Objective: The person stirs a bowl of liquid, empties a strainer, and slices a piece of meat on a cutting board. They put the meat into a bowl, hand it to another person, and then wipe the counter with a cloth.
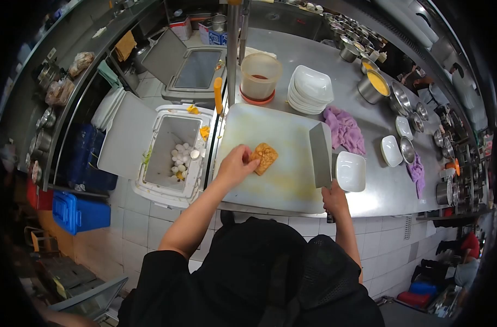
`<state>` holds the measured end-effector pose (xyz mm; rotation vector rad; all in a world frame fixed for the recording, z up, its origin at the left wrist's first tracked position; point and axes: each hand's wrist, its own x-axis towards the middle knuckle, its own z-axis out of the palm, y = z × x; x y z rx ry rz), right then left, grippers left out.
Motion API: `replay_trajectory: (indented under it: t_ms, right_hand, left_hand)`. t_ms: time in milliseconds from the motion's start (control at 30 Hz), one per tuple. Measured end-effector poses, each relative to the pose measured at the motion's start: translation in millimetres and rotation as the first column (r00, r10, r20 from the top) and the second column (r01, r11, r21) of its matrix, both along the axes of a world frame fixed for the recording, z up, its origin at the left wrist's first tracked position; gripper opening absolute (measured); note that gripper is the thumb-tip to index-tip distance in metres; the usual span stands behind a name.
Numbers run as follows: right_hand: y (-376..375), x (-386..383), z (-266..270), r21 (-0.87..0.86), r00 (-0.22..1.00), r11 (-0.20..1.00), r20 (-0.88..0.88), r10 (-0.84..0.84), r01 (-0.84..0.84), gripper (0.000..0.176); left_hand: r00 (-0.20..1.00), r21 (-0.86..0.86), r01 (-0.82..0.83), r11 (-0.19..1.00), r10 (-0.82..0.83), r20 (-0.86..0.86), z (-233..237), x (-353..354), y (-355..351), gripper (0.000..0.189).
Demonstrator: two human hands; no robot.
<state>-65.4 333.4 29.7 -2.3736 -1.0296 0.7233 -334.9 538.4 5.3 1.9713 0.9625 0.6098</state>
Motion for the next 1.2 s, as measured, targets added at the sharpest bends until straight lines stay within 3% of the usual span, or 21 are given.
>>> replay_trajectory:
  t_ms: [33,67,167,200,233,267,300,333,433,533,567,633,667,733,767,833,900,967,1000,1067,1200]
  right_hand:
    - [-1,0,-3,-0.010,0.999,0.999,0.021,0.040,-0.040,0.049]
    - [-3,5,-16,0.016,0.996,0.998,0.072,0.051,-0.053,0.049]
    - [4,-13,19,-0.004,1.000,1.000,0.003,0.011,-0.010,0.043]
    - [4,-14,20,-0.009,1.000,1.000,0.005,-0.001,0.001,0.043]
    - [4,-14,21,-0.006,1.000,1.000,-0.007,0.003,-0.003,0.039]
    - [5,-14,23,-0.001,1.000,1.000,-0.019,0.012,-0.012,0.036]
    - [5,-14,23,0.000,1.000,1.000,-0.018,0.010,-0.010,0.036]
    - [6,-14,23,0.003,1.000,1.000,-0.026,0.001,-0.001,0.034]
    - [5,-16,24,0.003,0.999,1.000,-0.036,-0.009,0.009,0.032]
    - [6,-16,23,0.016,0.999,0.999,-0.021,-0.031,0.032,0.032]
    - [4,-16,23,0.015,0.999,0.999,-0.008,-0.041,0.041,0.032]
    - [2,-11,15,0.015,0.999,0.999,0.022,-0.039,0.038,0.031]
    - [2,-10,12,0.011,0.998,1.000,0.055,-0.026,0.026,0.031]
    - [4,-15,21,-0.007,0.997,1.000,0.070,-0.026,0.026,0.032]
    - [5,-19,28,-0.024,0.996,1.000,0.085,-0.018,0.020,0.033]
    - [7,-32,54,-0.027,0.996,0.999,0.088,0.034,-0.032,0.032]
    - [10,-45,79,-0.030,0.992,0.996,0.094,0.082,-0.079,0.033]
    - [13,-56,98,0.024,0.916,0.951,0.280,0.288,-0.307,0.031]
    - [16,-61,109,0.018,0.916,0.953,0.281,0.287,-0.304,0.031]
    - [22,-69,130,-0.155,0.861,0.902,0.270,0.431,-0.403,0.028]
    - [26,-79,159,-0.256,0.804,0.849,0.283,0.523,-0.462,0.026]
  left_hand:
    - [0.996,-0.168,-0.020,0.986,0.005,-0.090,8,0,-11,0.032]
    - [1.000,-0.487,0.013,0.873,-0.008,0.012,19,0,-21,0.033]
    - [0.995,-0.455,-0.006,0.890,-0.041,-0.094,46,-3,-23,0.035]
    - [0.978,-0.259,0.058,0.964,-0.107,-0.181,46,-5,-10,0.040]
    - [0.977,-0.262,0.066,0.963,-0.115,-0.179,49,-3,-2,0.040]
    - [0.958,0.118,0.266,0.957,-0.250,-0.138,55,-2,5,0.048]
    - [0.913,0.484,0.403,0.777,-0.379,-0.152,60,-1,9,0.058]
    - [0.839,0.294,0.533,0.794,-0.451,-0.303,63,4,7,0.072]
    - [0.754,0.379,0.648,0.661,-0.486,-0.442,50,21,11,0.069]
    - [0.835,0.278,0.487,0.828,-0.348,-0.427,48,35,3,0.066]
    - [0.830,0.277,0.496,0.823,-0.356,-0.429,44,38,-4,0.066]
    - [0.956,0.375,0.219,0.901,-0.122,-0.267,32,42,-15,0.061]
    - [0.955,0.375,0.227,0.899,-0.129,-0.268,27,43,-12,0.061]
    - [0.991,0.242,0.137,0.961,-0.135,-0.023,23,41,-5,0.049]
    - [0.991,0.238,0.136,0.962,-0.134,-0.023,21,38,0,0.049]
    - [0.982,-0.080,0.176,0.981,-0.169,0.085,27,30,6,0.040]
    - [0.972,-0.013,0.209,0.978,-0.206,0.115,20,28,10,0.033]
    - [0.957,0.055,0.244,0.968,-0.250,0.145,14,30,11,0.027]
    - [0.956,0.073,0.249,0.966,-0.257,0.144,12,31,12,0.024]
    - [0.952,0.088,0.256,0.963,-0.267,0.149,9,32,13,0.022]
    - [0.956,0.079,0.245,0.966,-0.255,0.143,6,32,12,0.019]
